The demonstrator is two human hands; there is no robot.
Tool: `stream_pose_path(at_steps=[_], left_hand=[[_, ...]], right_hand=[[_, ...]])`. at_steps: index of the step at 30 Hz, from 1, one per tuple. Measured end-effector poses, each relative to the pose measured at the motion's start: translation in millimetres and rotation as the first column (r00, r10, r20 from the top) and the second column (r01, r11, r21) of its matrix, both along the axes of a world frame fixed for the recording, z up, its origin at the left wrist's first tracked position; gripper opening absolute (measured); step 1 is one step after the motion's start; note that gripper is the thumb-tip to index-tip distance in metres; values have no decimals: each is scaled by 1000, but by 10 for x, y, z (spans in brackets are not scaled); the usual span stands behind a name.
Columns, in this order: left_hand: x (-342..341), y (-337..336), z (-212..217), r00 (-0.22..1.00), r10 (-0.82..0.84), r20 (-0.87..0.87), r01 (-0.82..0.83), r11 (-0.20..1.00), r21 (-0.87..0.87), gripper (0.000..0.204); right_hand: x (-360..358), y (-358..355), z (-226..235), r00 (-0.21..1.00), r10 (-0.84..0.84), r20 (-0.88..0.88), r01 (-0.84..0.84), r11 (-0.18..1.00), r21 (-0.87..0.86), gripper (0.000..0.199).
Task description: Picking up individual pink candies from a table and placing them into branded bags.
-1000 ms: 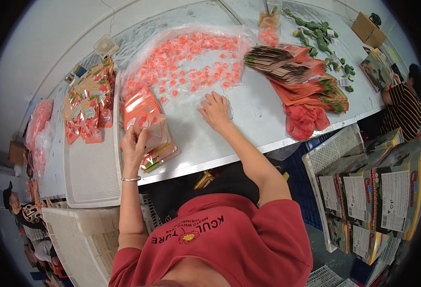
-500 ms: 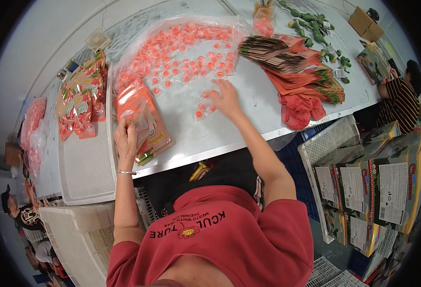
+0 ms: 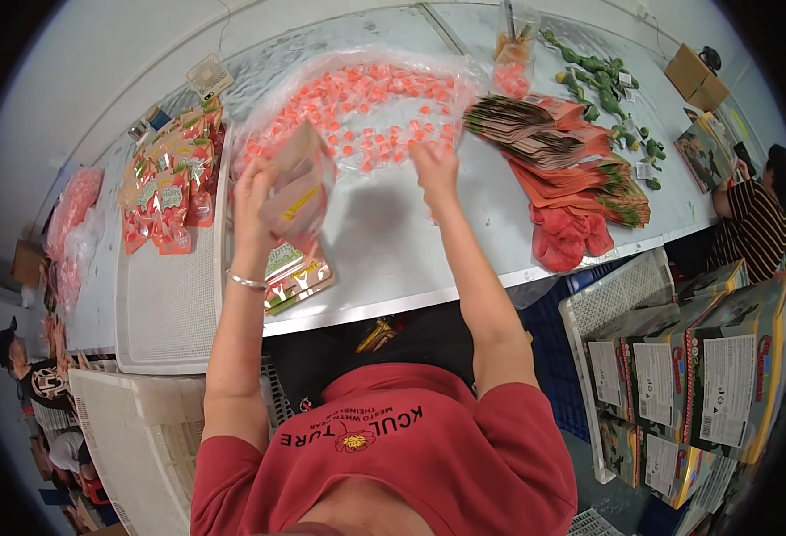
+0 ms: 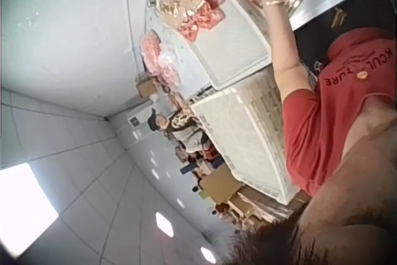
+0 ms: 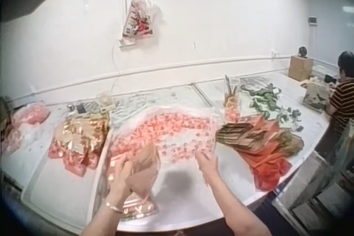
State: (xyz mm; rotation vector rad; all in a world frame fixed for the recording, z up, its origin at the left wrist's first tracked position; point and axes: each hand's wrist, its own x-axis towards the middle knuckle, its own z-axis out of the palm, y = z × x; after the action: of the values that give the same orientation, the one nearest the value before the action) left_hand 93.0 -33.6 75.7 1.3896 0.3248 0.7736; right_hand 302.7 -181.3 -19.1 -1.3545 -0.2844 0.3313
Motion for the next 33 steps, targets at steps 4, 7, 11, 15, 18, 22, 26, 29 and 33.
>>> stream_pose_path(at_steps=[4, 7, 11, 15, 18, 22, 26, 29, 33], left_hand=[[392, -256, -128, 985, 135, -104, -74, 889, 451, 16], [650, -378, -268, 959, 231, -162, -98, 811, 577, 19], [759, -520, -161, 946, 255, -200, -111, 834, 540, 19], [816, -483, -206, 928, 368, -57, -263, 756, 599, 19], [840, -316, -411, 906, 394, -155, -243, 783, 573, 19], [801, -291, -504, 938, 323, -124, -235, 859, 454, 20], [903, -596, -378, 945, 327, 32, -289, 782, 552, 19], [786, -354, -400, 930, 351, -108, -253, 825, 505, 20], [592, -180, -334, 959, 273, -71, -226, 895, 384, 23]], right_hand=[[-59, -120, 1039, 942, 312, -125, -191, 804, 563, 15], [-442, 151, 1335, 969, 242, -47, -179, 821, 543, 15], [-455, 239, 1118, 577, 185, 795, -16, 976, -216, 12], [-453, 209, 986, 400, 186, 897, -128, 981, -146, 24], [-494, 164, 931, 214, 130, 968, 142, 976, -163, 22], [-497, 137, 947, 489, 305, 817, -134, 952, -275, 20], [-476, 283, 956, 331, 189, 924, 40, 976, -214, 20], [-496, 49, 1060, 819, 307, 485, -359, 933, 15, 27], [139, -510, 169, 478, 473, 740, -26, 850, -526, 24]])
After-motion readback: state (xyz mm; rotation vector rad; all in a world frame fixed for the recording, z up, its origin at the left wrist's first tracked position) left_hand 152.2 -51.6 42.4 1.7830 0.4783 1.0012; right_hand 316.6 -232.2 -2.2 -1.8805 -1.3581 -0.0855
